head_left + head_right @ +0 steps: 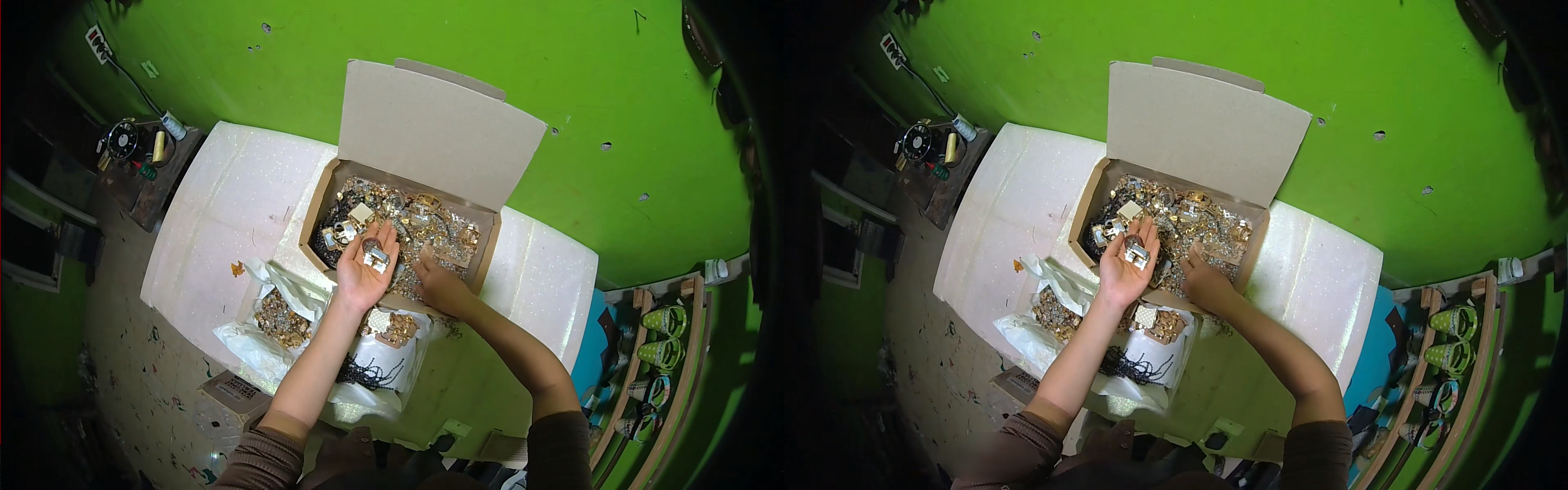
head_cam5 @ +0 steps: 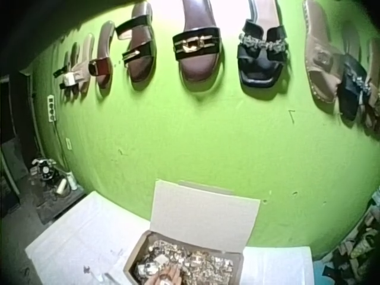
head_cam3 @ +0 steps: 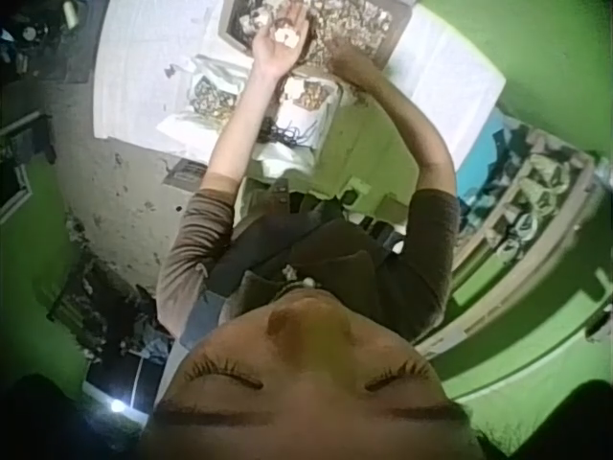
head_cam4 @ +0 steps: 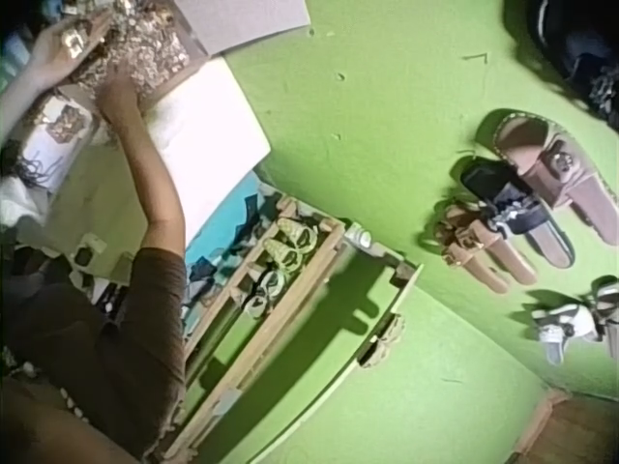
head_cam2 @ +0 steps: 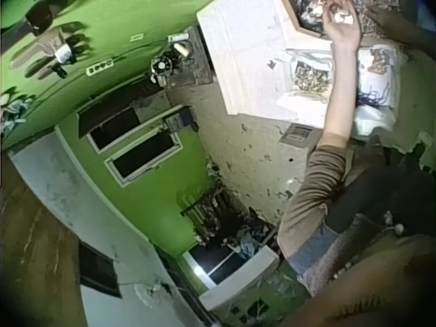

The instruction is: Sorting and inspecting small metal shoe buckles and decorative hardware components on a workshop table.

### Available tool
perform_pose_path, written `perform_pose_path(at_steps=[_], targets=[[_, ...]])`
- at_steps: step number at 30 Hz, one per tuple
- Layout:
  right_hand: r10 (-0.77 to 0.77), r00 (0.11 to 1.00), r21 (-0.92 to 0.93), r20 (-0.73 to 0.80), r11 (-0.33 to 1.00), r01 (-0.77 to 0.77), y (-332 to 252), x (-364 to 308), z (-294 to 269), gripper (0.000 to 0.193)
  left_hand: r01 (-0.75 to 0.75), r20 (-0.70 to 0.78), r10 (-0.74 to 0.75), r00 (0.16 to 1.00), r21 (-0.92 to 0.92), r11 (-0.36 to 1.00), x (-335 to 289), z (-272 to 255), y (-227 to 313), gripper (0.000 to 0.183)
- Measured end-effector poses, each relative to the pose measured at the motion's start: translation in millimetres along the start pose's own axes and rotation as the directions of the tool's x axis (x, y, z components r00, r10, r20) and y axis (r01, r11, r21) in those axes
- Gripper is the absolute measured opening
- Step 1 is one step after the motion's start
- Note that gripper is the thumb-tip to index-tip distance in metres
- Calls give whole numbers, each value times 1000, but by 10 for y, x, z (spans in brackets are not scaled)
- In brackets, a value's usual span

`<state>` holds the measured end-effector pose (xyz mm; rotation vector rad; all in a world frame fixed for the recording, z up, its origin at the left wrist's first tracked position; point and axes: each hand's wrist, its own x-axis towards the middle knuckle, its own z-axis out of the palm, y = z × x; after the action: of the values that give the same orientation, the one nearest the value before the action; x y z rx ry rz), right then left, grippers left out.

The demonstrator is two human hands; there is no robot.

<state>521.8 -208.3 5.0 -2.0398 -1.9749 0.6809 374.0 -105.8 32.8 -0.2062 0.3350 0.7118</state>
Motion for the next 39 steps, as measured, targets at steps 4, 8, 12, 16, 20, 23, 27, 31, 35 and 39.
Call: perform_pose_path(at_steps=[4,8,12,16,20,23,27,31,35,39], targets=[[56,996,157,71,985,-66,13,50,-25,33,13,12,-13,1000,6,1000,-20,-5,-8,35],[71,990,249,119,963,-99,46,78,-44,36,17,-12,-16,1000,9,1000,-17,2,-6,33],[145,980,200,134,965,-170,92,100,38,42,18,-7,-17,1000,22,1000,-8,-9,-18,32],[123,944,239,306,950,-201,61,141,-61,47,15,-22,-14,1000,27,1000,-4,-23,-13,32],[60,925,324,376,926,-192,68,156,-76,49,35,-27,-34,999,38,999,6,-12,-15,32],[34,907,366,419,908,-203,53,156,-108,47,22,-54,-19,998,48,999,22,-11,-14,32],[-76,906,385,416,917,-100,150,165,-16,40,23,-50,-21,999,54,998,19,-19,-32,33],[-89,912,423,399,901,-97,213,160,66,36,24,-58,-20,998,60,998,28,-17,-40,33],[-51,887,352,458,927,-128,134,205,33,31,24,-42,-22,999,47,999,18,-40,-8,33],[-54,871,441,488,877,-192,188,191,44,21,27,-63,-23,998,54,998,24,-44,-22,33]])
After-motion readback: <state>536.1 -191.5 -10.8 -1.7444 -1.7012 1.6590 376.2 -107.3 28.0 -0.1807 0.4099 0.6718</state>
